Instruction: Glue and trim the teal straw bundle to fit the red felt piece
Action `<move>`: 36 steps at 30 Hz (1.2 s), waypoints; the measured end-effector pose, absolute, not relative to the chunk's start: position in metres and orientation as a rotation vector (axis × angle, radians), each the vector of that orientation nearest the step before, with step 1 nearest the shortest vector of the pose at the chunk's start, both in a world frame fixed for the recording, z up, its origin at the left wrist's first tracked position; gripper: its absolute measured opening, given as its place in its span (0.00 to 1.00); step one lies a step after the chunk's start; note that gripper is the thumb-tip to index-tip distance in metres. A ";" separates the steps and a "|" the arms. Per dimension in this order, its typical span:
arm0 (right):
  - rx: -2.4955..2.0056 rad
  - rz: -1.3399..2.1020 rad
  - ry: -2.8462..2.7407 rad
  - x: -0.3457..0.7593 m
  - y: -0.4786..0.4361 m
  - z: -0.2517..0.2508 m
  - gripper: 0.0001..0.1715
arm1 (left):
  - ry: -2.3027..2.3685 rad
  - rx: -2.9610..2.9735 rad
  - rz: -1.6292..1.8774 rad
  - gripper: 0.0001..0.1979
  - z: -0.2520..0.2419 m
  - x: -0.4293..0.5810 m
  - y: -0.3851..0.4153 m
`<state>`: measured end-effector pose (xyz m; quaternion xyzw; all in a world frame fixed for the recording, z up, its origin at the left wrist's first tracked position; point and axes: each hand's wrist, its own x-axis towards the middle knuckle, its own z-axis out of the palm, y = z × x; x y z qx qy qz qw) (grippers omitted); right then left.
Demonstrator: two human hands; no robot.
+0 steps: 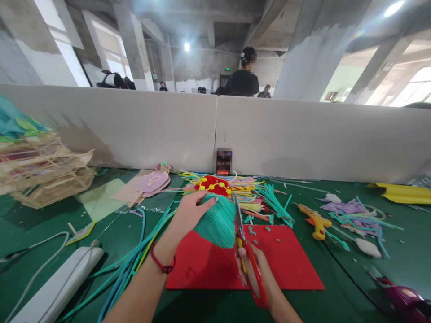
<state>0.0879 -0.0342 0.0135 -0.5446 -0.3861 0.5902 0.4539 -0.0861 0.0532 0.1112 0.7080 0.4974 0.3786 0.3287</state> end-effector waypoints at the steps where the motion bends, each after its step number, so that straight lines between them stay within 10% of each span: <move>1: -1.345 1.447 -0.967 0.087 -0.035 0.015 0.39 | 1.301 1.850 0.989 0.17 0.111 -0.086 0.053; 36: -1.267 1.372 -1.151 0.087 -0.035 0.010 0.40 | 1.254 1.879 0.973 0.16 0.110 -0.082 0.052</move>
